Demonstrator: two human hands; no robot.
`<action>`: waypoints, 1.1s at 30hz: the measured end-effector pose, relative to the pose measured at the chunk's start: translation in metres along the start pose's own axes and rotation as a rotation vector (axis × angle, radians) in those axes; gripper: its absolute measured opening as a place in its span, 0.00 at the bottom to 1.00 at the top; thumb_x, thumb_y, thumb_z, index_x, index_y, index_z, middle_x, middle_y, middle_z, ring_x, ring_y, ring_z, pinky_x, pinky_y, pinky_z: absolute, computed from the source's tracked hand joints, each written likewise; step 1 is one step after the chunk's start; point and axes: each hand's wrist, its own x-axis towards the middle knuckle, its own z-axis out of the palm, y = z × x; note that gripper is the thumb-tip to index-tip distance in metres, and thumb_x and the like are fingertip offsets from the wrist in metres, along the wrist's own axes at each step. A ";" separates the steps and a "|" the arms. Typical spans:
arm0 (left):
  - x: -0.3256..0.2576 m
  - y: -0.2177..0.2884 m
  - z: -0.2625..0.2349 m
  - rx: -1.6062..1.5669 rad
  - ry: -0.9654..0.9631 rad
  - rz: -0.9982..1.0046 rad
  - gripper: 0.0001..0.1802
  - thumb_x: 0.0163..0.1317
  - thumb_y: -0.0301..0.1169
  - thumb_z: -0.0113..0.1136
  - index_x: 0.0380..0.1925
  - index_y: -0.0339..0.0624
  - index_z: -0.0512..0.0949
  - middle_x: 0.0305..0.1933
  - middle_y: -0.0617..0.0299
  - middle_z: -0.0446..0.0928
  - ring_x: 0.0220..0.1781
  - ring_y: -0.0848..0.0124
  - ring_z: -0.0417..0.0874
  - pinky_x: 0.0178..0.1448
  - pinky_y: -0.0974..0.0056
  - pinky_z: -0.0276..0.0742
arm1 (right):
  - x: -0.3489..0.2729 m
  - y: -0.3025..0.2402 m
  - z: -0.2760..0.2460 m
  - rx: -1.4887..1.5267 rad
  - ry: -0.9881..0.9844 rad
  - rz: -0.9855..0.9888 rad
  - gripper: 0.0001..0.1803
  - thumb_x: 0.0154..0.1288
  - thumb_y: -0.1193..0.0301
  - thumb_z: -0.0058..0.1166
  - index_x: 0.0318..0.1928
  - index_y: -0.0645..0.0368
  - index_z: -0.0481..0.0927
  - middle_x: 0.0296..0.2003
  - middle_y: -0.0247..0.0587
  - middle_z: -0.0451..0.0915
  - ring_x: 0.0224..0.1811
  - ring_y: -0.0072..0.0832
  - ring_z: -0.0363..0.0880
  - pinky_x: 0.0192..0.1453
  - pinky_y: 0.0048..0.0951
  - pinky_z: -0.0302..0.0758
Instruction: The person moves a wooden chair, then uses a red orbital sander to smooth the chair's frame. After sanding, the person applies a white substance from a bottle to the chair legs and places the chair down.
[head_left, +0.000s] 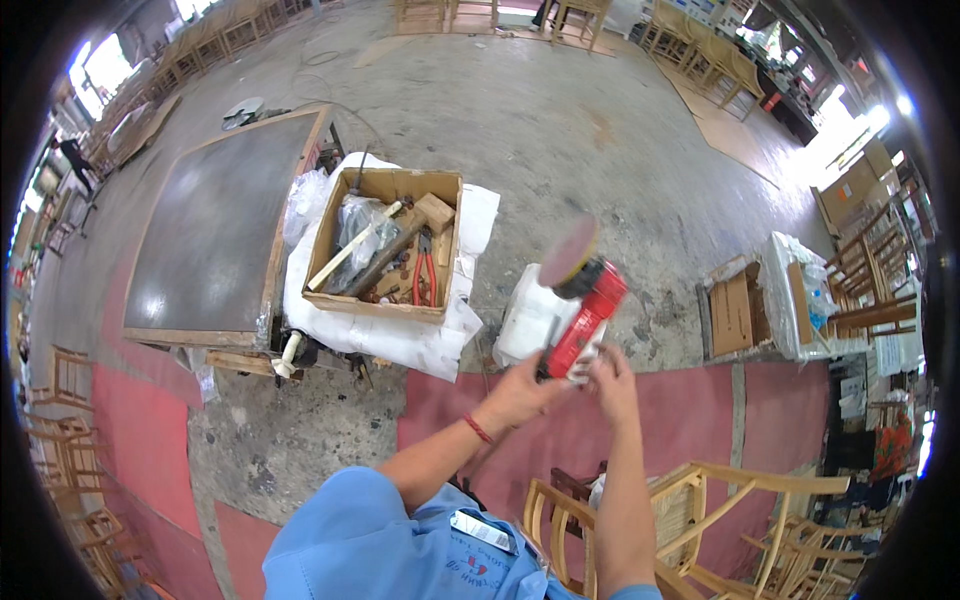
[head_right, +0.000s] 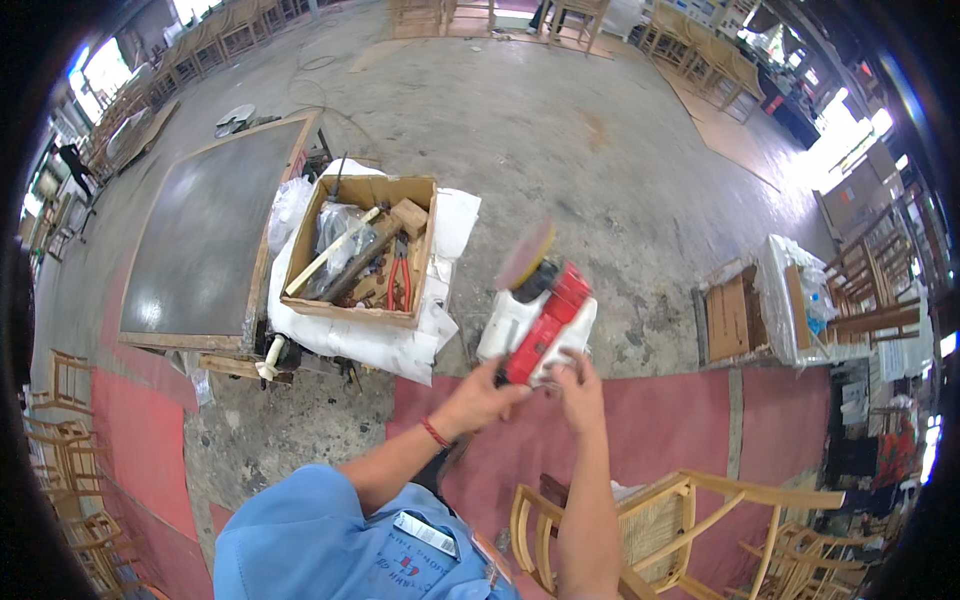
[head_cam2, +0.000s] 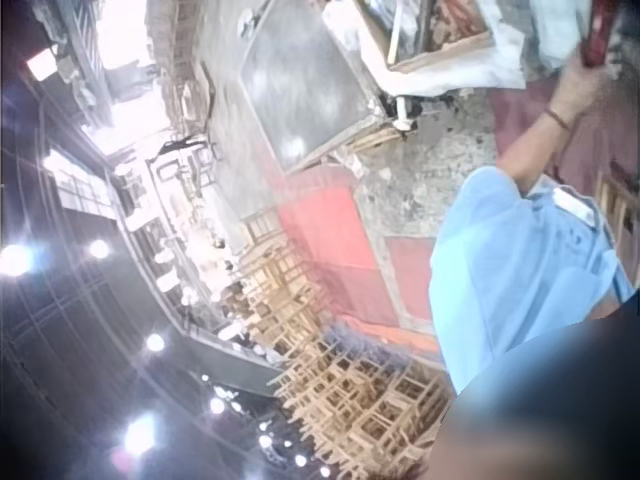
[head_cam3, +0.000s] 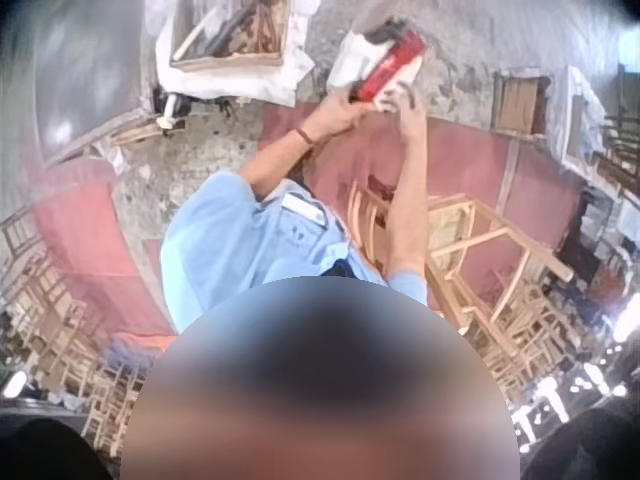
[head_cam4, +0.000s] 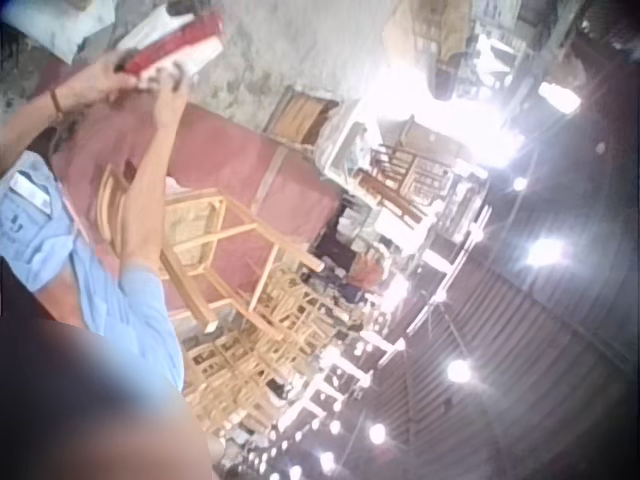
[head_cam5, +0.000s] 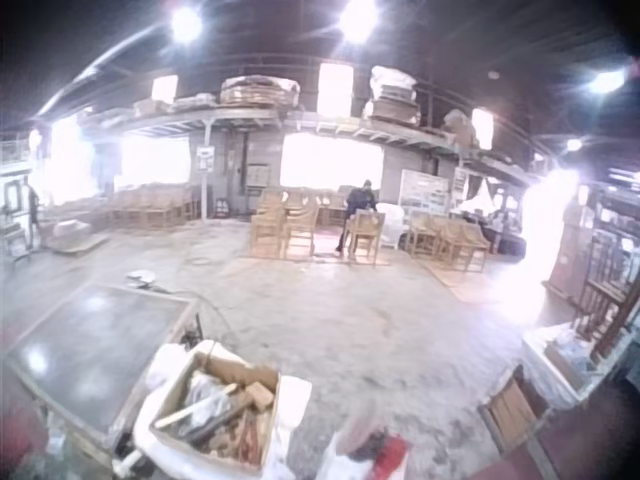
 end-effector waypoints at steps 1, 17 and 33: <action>0.009 0.010 -0.019 0.091 0.078 -0.043 0.29 0.60 0.38 0.64 0.55 0.32 0.67 0.26 0.63 0.76 0.20 0.78 0.73 0.24 0.70 0.72 | -0.002 0.018 -0.001 -0.089 0.024 0.053 0.22 0.65 0.71 0.54 0.58 0.63 0.69 0.38 0.39 0.79 0.36 0.26 0.80 0.36 0.25 0.76; 0.138 0.023 -0.234 0.587 0.678 -0.104 0.22 0.56 0.42 0.64 0.38 0.32 0.76 0.31 0.47 0.81 0.28 0.61 0.84 0.38 0.57 0.78 | -0.255 0.342 -0.144 -0.194 0.127 0.977 0.05 0.62 0.72 0.48 0.31 0.58 0.75 0.20 0.37 0.74 0.20 0.30 0.75 0.20 0.33 0.72; 0.007 -0.004 -0.255 0.768 0.756 0.507 0.20 0.57 0.40 0.61 0.43 0.36 0.78 0.47 0.48 0.80 0.51 0.53 0.79 0.56 0.56 0.73 | -0.251 0.317 -0.137 -0.486 0.002 0.735 0.11 0.66 0.65 0.48 0.41 0.59 0.77 0.25 0.40 0.77 0.21 0.35 0.78 0.23 0.33 0.76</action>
